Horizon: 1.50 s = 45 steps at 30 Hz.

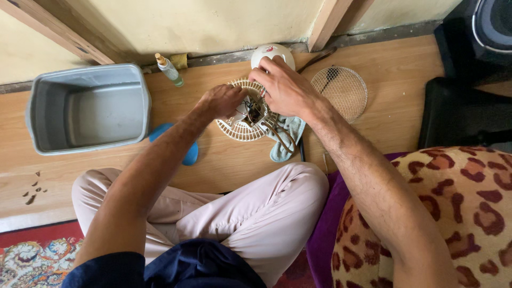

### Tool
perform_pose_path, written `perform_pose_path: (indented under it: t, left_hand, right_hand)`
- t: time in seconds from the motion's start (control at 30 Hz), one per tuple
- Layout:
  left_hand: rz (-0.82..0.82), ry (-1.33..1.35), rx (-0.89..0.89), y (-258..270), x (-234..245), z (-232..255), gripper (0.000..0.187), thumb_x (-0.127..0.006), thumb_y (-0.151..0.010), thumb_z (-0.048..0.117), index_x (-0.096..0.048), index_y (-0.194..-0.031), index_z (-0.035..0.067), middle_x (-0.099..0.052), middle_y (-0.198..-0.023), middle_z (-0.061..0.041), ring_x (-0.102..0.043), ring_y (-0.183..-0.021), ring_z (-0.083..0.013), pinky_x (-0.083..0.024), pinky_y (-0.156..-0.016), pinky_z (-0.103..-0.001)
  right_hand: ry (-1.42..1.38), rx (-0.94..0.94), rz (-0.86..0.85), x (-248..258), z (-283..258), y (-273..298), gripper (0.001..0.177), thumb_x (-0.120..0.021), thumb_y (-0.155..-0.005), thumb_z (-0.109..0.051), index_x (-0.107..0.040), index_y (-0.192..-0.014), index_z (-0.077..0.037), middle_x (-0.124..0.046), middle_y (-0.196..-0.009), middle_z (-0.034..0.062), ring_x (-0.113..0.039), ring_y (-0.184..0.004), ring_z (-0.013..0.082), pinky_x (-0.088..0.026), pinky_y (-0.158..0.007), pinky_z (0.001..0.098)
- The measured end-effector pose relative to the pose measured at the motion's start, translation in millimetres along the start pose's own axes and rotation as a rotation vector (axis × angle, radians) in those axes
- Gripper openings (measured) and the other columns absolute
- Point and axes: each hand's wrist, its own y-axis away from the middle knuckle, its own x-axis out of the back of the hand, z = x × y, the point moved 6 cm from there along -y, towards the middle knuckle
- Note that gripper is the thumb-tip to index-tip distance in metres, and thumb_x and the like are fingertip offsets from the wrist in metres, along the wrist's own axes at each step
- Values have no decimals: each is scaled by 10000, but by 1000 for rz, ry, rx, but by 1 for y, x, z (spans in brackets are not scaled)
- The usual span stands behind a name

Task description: The person disassembles a small white fan using a screwdriver, removes screws, and separates the fan components. They then reassemble the fan by aligning parts and securing them with screws.

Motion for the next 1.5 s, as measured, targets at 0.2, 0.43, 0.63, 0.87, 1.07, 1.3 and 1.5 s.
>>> perform_pose_path:
  t: [0.2, 0.43, 0.63, 0.87, 1.07, 1.3, 1.5]
  left_hand:
    - [11, 126, 84, 3, 12, 3, 526, -737, -796, 105, -598, -1303, 125, -682, -1113, -125, -694, -1011, -335, -572, -882, -488]
    - [84, 80, 54, -3, -5, 1, 384, -698, -868, 116, -619, -1243, 97, -658, -1158, -139, -712, -989, -332, -613, -829, -471]
    - [133, 111, -15, -2, 3, 7, 361, -657, -951, 70, -621, -1301, 150, -630, -1140, -137, -733, -891, -305, -643, -754, -452]
    - [21, 101, 19, 4, 17, 9, 506, -651, -925, 57, -585, -1394, 235, -669, -1152, -90, -699, -1007, -265, -609, -858, -427]
    - [121, -120, -132, 13, 44, 17, 460, -693, -896, 150, -621, -1345, 224, -695, -1161, -77, -657, -1123, -264, -554, -974, -450]
    - [32, 21, -111, 7, 55, 39, 363, -703, -890, 110, -714, -1233, 230, -686, -1192, -91, -641, -1137, -293, -554, -953, -454]
    - [85, 104, -109, 3, 54, 55, 359, -796, -823, 171, -719, -1173, 163, -668, -1191, -112, -663, -1085, -303, -584, -889, -450]
  right_hand:
    - [15, 12, 1, -1, 0, 0, 414, -708, -814, 57, -659, -1206, -67, -549, -1158, 84, -561, -1139, 265, -567, -912, 381]
    - [19, 33, 1, -4, -1, -1, 442, -706, -796, 72, -654, -1214, -61, -542, -1155, 92, -563, -1131, 271, -574, -904, 375]
    - [14, 21, -15, -5, 0, -1, 444, -714, -792, 70, -646, -1214, -49, -531, -1170, 100, -562, -1124, 269, -572, -901, 378]
    - [-2, 14, -18, -4, 1, -1, 447, -709, -799, 81, -657, -1217, -69, -532, -1159, 91, -557, -1123, 257, -571, -899, 361]
    - [3, 5, 8, 2, 4, -3, 437, -741, -778, 63, -660, -1184, -78, -534, -1212, 89, -538, -1173, 279, -566, -903, 350]
    - [-1, -39, 6, 13, 6, 1, 399, -735, -808, 48, -634, -1168, -90, -543, -1222, 72, -546, -1199, 283, -553, -962, 405]
    - [6, -36, -3, 11, 6, 0, 413, -727, -805, 56, -632, -1179, -94, -539, -1220, 74, -550, -1191, 281, -552, -964, 407]
